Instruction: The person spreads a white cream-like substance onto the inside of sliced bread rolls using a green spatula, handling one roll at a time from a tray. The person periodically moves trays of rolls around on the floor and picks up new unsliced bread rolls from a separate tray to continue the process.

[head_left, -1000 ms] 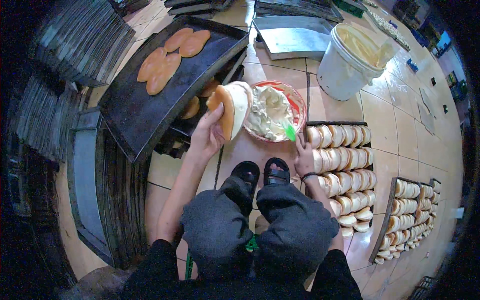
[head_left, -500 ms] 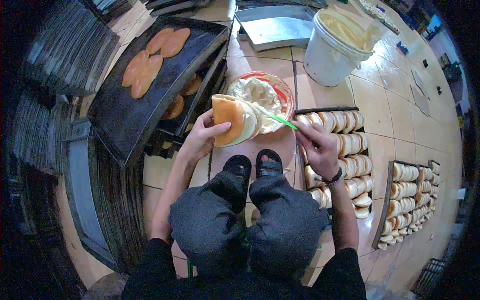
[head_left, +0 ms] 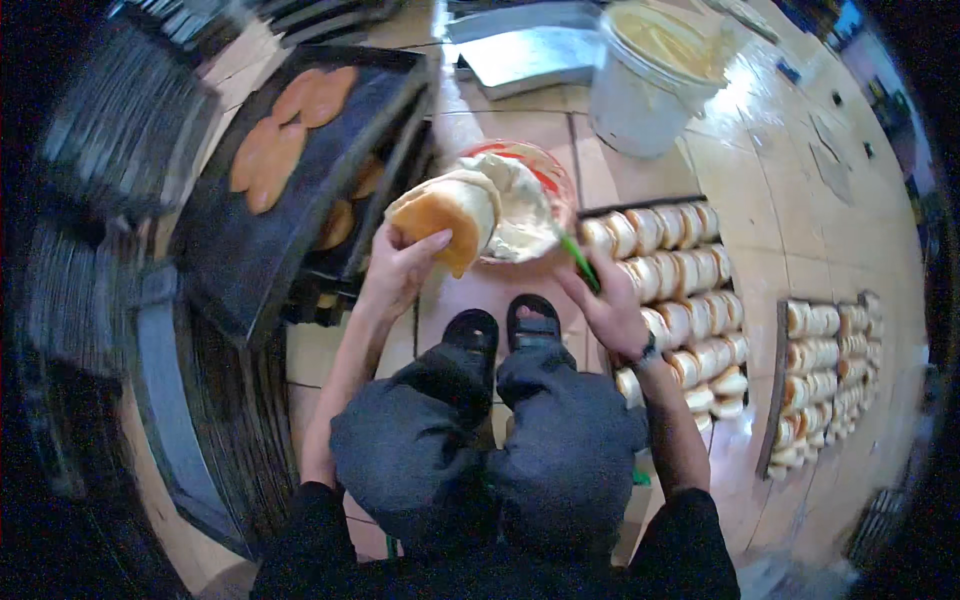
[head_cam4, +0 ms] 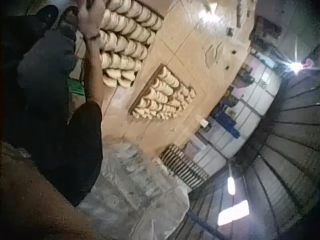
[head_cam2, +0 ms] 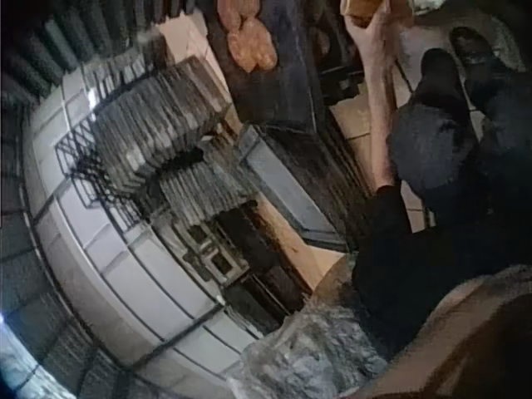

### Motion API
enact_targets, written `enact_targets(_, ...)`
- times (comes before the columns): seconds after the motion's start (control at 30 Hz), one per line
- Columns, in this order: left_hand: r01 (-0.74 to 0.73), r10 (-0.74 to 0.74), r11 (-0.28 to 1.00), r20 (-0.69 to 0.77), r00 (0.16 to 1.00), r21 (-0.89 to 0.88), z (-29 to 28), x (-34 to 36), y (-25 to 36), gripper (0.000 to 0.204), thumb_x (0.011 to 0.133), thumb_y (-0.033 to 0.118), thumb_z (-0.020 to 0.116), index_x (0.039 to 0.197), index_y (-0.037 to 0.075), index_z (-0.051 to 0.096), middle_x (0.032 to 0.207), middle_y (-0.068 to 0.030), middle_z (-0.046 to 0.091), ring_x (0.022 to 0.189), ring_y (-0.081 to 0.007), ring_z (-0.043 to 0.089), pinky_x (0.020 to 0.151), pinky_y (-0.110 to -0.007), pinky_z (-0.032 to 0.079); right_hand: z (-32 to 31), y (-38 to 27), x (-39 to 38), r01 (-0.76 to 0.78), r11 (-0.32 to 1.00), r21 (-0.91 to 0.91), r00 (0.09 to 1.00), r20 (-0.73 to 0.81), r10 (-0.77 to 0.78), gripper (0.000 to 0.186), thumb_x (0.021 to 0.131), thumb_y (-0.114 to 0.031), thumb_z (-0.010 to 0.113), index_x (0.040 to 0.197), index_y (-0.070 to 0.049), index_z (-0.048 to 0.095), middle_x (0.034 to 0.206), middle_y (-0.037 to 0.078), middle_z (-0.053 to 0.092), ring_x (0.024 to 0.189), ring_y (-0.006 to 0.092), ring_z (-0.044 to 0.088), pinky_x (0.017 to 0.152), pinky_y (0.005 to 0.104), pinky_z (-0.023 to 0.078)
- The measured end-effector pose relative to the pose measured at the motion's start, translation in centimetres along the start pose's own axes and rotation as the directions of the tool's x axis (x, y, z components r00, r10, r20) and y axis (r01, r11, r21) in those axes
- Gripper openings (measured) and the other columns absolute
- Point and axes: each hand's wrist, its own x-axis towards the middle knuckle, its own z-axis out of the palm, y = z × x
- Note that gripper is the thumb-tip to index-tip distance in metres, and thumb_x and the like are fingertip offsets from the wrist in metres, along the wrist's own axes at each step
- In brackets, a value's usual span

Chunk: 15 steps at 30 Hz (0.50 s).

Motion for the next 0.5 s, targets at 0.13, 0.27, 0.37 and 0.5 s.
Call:
enact_targets(0.13,-0.064,0.017,0.932,0.134,0.991,0.356,2.0,-0.3,-1.3,0.052,0.075,-0.001,0.072,0.121,0.0,0.05,0.111,-0.009,0.061,0.104,-0.0182,0.059,0.093,-0.033,0.046,-0.1,-3.9,2.4,0.27,0.951,-0.154,0.935,-0.193,-0.297,0.073,0.069,-0.035,0.079,0.122,0.001,0.043,0.106,0.018,0.049,0.095,0.0277,0.052,0.085,0.0373,0.039)
enact_targets(0.27,0.029,-0.14,0.937,0.297,0.944,0.348,4.4,0.0,-4.2,0.057,0.078,-0.002,0.067,0.13,0.0,0.043,0.122,-0.0138,0.056,0.114,-0.022,0.054,0.097,-0.034,0.044,0.6,-1.1,0.1,-0.104,0.983,-0.154,0.98,-0.184,0.075,0.09,0.059,-0.047,0.081,0.119,0.004,0.039,0.098,0.027,0.06,0.097,0.0378,0.061,0.083,0.043,0.049)
enact_targets(0.37,0.053,-0.184,0.928,0.33,0.926,0.368,5.3,-1.0,-4.7,0.064,0.083,0.004,0.063,0.139,-0.002,0.033,0.134,-0.0197,0.047,0.12,-0.0297,0.05,0.1,-0.037,0.041,-1.6,2.7,-4.8,-0.286,0.954,-0.084,0.879,-0.419,0.227,0.083,0.057,-0.045,0.081,0.112,0.004,0.041,0.085,0.024,0.063,0.084,0.039,0.064,0.073,0.0439,0.052)
enact_targets(0.5,0.066,-0.166,0.924,0.242,0.956,0.376,0.3,-2.6,-4.3,0.054,0.088,0.008,0.058,0.137,-0.002,0.037,0.133,-0.018,0.049,0.122,-0.0268,0.049,0.1,-0.035,0.041,-8.3,5.9,-15.9,-0.537,0.843,-0.039,0.6,-0.72,0.349,0.069,0.061,-0.04,0.085,0.104,0.002,0.05,0.087,0.017,0.065,0.078,0.0269,0.066,0.068,0.0382,0.053)
